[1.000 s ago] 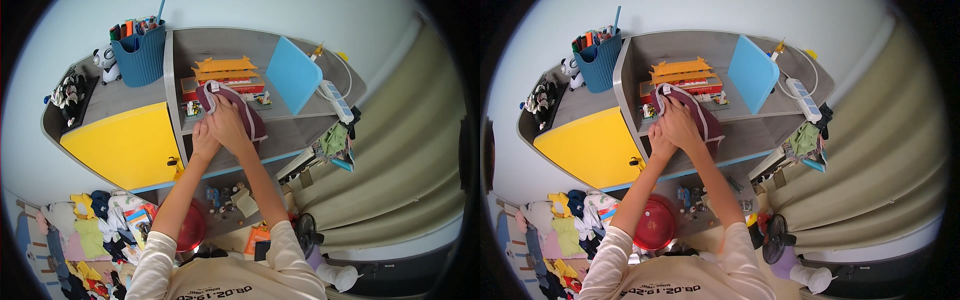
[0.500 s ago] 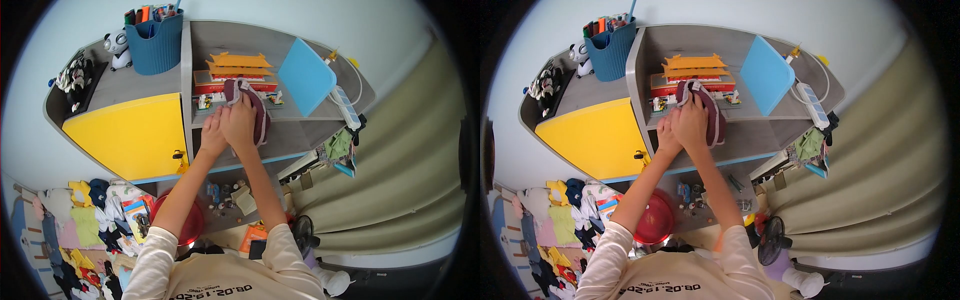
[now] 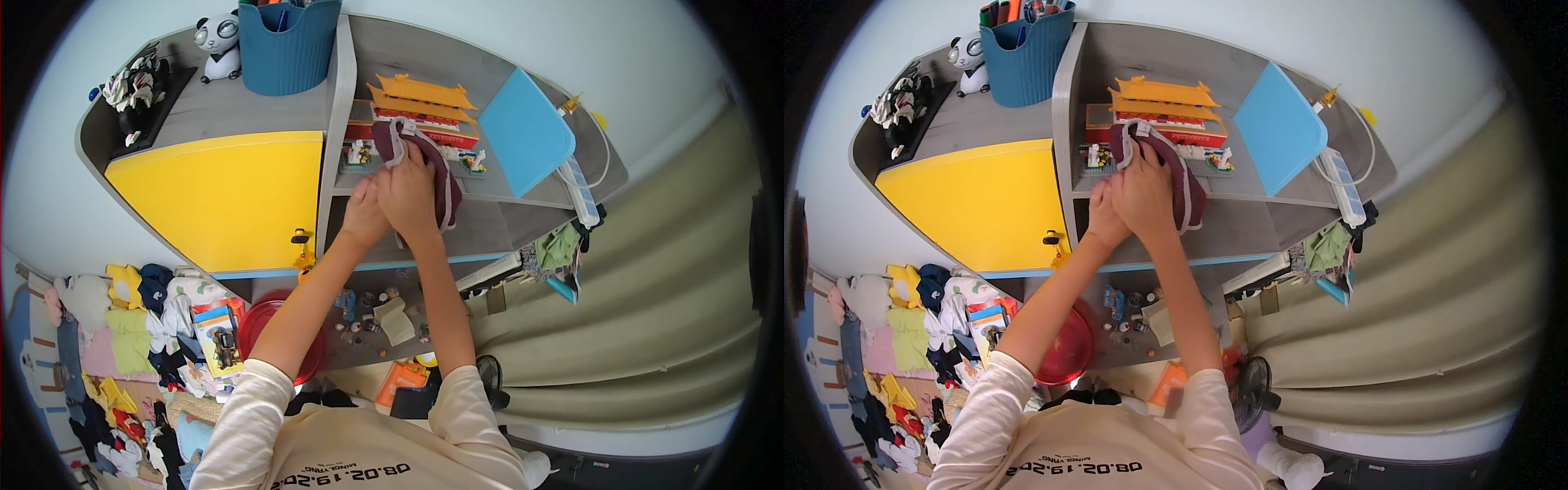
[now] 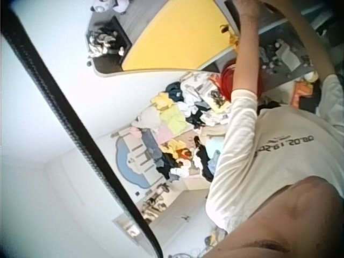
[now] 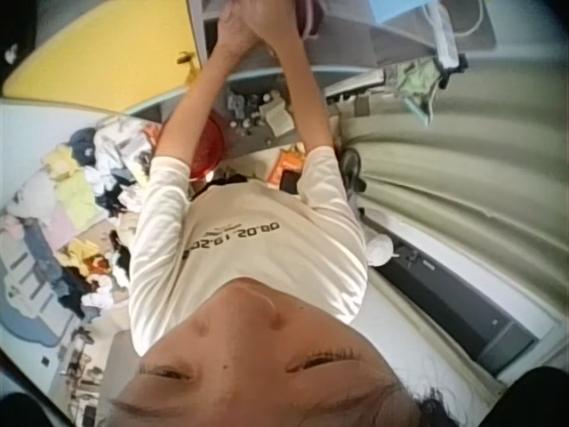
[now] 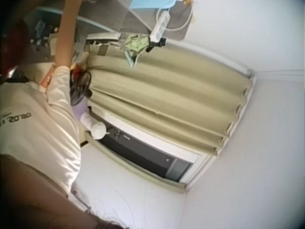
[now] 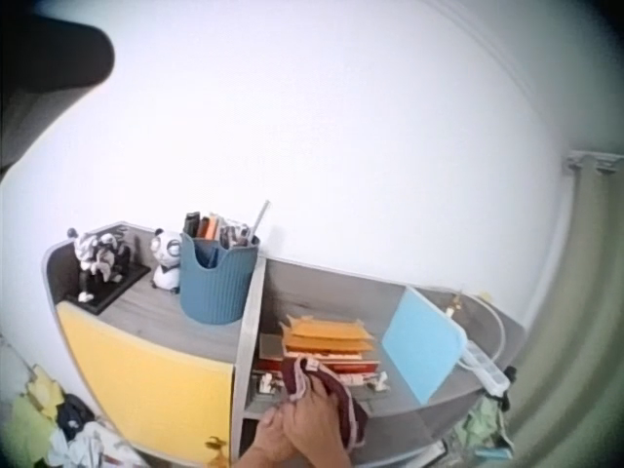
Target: The person organizes a cluttered shelf by placing a white robot toy on a black stand, arranging a blue pen holder, and positioning a large red and yellow building block structure. They then use a maroon cloth to wipe the shelf surface and the block structure.
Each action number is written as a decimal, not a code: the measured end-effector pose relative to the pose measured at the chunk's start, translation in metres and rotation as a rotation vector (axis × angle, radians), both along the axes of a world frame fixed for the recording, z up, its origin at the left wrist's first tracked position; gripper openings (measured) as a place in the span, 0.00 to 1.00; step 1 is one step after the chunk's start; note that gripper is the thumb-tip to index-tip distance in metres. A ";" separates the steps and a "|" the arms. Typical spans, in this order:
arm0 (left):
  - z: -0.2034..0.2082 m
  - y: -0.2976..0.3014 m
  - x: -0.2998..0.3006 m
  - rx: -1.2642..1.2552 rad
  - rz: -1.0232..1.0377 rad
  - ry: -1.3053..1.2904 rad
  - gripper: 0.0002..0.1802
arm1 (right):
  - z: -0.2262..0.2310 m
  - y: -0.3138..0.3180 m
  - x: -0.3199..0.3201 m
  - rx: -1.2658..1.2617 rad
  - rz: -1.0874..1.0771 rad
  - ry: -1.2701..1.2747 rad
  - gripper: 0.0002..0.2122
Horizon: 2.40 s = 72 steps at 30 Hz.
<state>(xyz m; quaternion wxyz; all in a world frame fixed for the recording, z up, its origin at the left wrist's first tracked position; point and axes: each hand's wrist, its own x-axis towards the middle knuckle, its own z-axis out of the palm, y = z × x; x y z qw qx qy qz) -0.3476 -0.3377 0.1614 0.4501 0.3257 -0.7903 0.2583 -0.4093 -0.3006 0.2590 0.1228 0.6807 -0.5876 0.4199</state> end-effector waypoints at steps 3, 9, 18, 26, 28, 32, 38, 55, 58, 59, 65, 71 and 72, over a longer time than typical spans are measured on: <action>0.003 -0.002 0.002 0.013 0.004 0.005 0.24 | -0.002 -0.003 0.012 -0.001 -0.141 -0.135 0.15; 0.014 0.003 0.002 0.011 -0.057 0.038 0.23 | -0.005 -0.002 0.016 -0.030 -0.372 -0.174 0.21; 0.006 0.001 0.000 0.005 -0.009 0.018 0.21 | 0.006 0.005 0.008 0.108 -0.116 0.022 0.20; 0.009 0.006 -0.003 0.060 0.049 -0.028 0.21 | 0.007 0.006 -0.006 0.063 0.050 0.191 0.21; 0.007 0.005 0.000 0.088 0.048 -0.044 0.22 | 0.007 0.005 -0.002 0.100 0.029 0.126 0.21; 0.015 0.006 0.004 0.114 0.073 -0.051 0.23 | 0.006 0.006 0.009 0.000 -0.039 0.043 0.21; 0.021 0.011 0.005 0.226 0.025 -0.098 0.24 | 0.005 0.007 0.016 0.074 -0.252 -0.106 0.22; 0.026 0.013 0.007 0.018 -0.009 0.015 0.26 | 0.004 0.094 -0.016 -0.682 -0.145 -0.233 0.15; 0.029 0.015 0.008 0.016 -0.007 0.017 0.25 | 0.004 0.110 -0.036 -0.622 -0.401 -0.020 0.13; 0.029 0.015 0.006 0.015 -0.014 0.023 0.26 | -0.002 0.112 -0.049 -0.589 -0.515 0.071 0.12; 0.025 0.010 0.004 -0.022 -0.007 0.038 0.29 | 0.019 0.120 -0.048 -0.741 -0.631 0.040 0.11; 0.025 0.013 0.004 -0.015 -0.016 0.036 0.29 | 0.013 0.118 -0.070 -0.553 -0.172 -0.604 0.18; 0.025 0.012 0.004 -0.012 -0.014 0.038 0.29 | 0.013 0.114 -0.072 -0.468 -0.215 -0.510 0.18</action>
